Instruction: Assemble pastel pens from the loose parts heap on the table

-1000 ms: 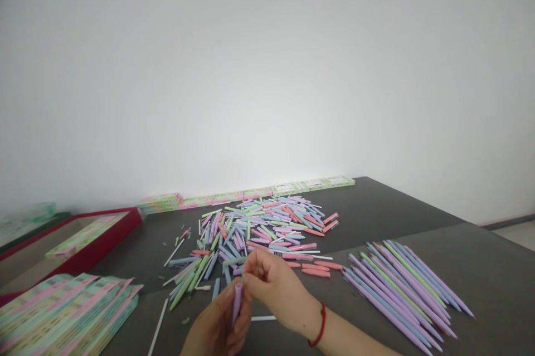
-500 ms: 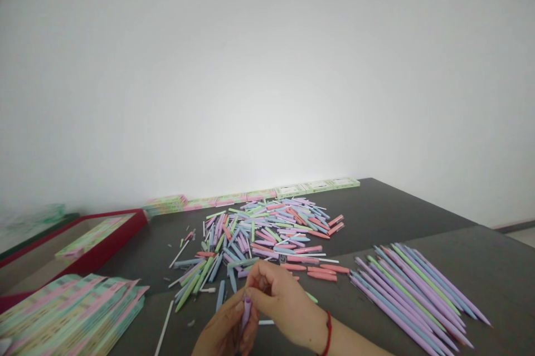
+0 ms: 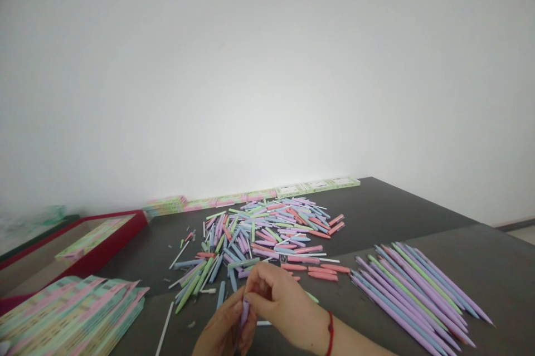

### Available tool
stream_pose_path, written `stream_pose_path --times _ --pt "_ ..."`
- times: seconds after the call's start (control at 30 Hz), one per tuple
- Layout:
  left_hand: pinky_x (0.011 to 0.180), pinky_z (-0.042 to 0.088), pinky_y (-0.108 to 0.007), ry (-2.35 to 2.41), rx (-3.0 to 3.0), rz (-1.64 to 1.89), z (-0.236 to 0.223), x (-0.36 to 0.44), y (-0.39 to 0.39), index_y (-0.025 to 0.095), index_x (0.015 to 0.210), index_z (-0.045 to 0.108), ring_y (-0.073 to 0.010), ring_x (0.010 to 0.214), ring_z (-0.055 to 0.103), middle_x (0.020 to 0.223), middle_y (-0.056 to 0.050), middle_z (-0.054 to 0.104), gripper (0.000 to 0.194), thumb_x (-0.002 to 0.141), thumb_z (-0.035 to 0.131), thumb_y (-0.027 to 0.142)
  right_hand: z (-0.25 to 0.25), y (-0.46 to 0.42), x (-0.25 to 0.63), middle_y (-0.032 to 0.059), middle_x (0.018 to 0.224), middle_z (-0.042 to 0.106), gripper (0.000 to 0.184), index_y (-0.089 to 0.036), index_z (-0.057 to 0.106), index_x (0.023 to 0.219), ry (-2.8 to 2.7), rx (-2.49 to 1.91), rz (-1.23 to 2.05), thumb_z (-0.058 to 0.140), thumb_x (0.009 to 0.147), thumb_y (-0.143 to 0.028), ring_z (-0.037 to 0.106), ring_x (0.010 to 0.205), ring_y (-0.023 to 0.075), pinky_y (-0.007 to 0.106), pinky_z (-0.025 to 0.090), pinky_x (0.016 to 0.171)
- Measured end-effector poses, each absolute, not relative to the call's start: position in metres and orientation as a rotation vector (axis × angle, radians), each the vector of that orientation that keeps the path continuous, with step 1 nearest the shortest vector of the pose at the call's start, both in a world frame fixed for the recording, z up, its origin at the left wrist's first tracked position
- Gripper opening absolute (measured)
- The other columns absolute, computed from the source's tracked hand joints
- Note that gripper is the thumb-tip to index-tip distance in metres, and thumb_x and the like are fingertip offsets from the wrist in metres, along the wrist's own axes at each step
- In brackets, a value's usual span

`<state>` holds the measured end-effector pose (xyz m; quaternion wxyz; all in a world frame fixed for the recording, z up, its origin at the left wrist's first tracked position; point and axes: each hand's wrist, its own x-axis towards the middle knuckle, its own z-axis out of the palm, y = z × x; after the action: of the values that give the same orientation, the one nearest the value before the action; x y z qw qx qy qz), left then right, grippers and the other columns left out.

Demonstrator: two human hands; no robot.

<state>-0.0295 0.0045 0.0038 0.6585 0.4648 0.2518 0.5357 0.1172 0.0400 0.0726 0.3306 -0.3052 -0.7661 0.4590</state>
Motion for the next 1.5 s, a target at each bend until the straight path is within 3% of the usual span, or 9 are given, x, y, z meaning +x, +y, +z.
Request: stream_pose_path --times 0.27,0.47,0.63,0.73,0.87,1.03,1.2,1.4,1.5 --pt "0.038 0.023 -0.017 0.647 1.082 1.221 0.008 -0.035 0.005 0.017 0.074 0.054 -0.006 0.037 0.026 0.047 0.008 0.037 0.038 0.084 0.051 0.054 0.09 0.048 0.142 -0.0047 0.068 0.055 0.011 -0.019 0.057 0.084 -2.322 -0.984 0.897 0.056 0.074 -0.016 0.048 0.06 0.0112 0.021 0.033 0.054" --pt "0.039 0.023 -0.019 0.758 1.156 1.225 0.011 -0.041 0.004 0.019 0.069 0.05 -0.0076 0.039 0.025 0.046 0.008 0.034 0.041 0.084 0.048 0.057 0.074 0.038 0.136 0.0137 0.103 0.067 0.027 -0.014 0.065 0.094 -2.804 -1.356 0.411 0.063 0.066 -0.015 0.062 0.092 0.0296 0.033 0.045 0.072" --pt "0.049 0.028 -0.026 1.106 1.832 1.11 0.029 -0.05 -0.003 0.02 0.062 0.048 -0.0134 0.049 0.039 0.054 0.002 0.042 0.037 0.088 0.038 0.044 0.066 0.034 0.121 0.0201 0.102 0.067 0.035 -0.008 0.065 0.102 -2.878 -1.459 0.257 0.054 0.069 -0.006 0.066 0.087 0.0319 0.035 0.049 0.068" --pt "0.057 0.032 -0.028 1.463 2.417 0.714 0.045 -0.047 -0.006 0.021 0.073 0.057 -0.0185 0.063 0.052 0.069 -0.004 0.059 0.009 0.076 0.048 0.018 0.064 0.042 0.128 0.0204 0.098 0.069 0.033 -0.008 0.065 0.101 -2.815 -1.44 0.279 0.054 0.07 -0.008 0.066 0.088 0.0326 0.036 0.049 0.071" --pt "0.062 0.038 -0.031 1.663 2.629 0.043 0.057 -0.038 -0.005 0.019 0.085 0.062 -0.0253 0.079 0.06 0.084 -0.009 0.067 0.025 0.075 0.042 0.009 0.057 0.052 0.139 0.0155 0.097 0.071 0.035 -0.013 0.063 0.105 -2.715 -1.348 0.313 0.052 0.072 -0.014 0.067 0.088 0.0292 0.033 0.047 0.07" --pt "0.067 0.044 -0.035 1.684 2.63 -0.156 0.06 -0.035 -0.005 0.018 0.087 0.063 -0.0264 0.082 0.062 0.088 -0.01 0.067 0.028 0.074 0.041 0.005 0.054 0.051 0.137 0.0153 0.093 0.071 0.032 -0.013 0.062 0.101 -2.677 -1.303 0.353 0.052 0.07 -0.016 0.066 0.083 0.0268 0.03 0.044 0.065" --pt "0.069 0.045 -0.035 1.707 2.605 -0.174 0.062 -0.039 -0.005 0.018 0.087 0.063 -0.0266 0.083 0.062 0.089 -0.009 0.067 0.029 0.072 0.043 0.005 0.059 0.051 0.135 0.0084 0.077 0.069 0.021 -0.015 0.062 0.085 -2.646 -1.231 0.636 0.051 0.066 -0.015 0.062 0.067 0.0195 0.024 0.035 0.049" --pt "0.073 0.043 -0.031 1.723 2.527 -0.043 0.06 -0.039 -0.005 0.02 0.091 0.063 -0.0235 0.087 0.062 0.092 -0.007 0.068 0.031 0.073 0.044 0.004 0.05 0.054 0.125 -0.0066 0.052 0.049 0.009 -0.019 0.051 0.068 -2.282 -1.185 1.61 0.044 0.072 -0.016 0.042 0.039 0.0059 0.014 0.031 0.038" --pt "0.074 0.044 -0.032 1.717 2.48 -0.001 0.058 -0.04 -0.005 0.02 0.094 0.063 -0.0237 0.088 0.062 0.094 -0.007 0.068 0.032 0.074 0.043 0.005 0.044 0.052 0.118 -0.0087 0.05 0.043 0.011 -0.019 0.047 0.064 -2.166 -1.184 1.78 0.046 0.075 -0.019 0.037 0.035 0.0038 0.012 0.031 0.035"
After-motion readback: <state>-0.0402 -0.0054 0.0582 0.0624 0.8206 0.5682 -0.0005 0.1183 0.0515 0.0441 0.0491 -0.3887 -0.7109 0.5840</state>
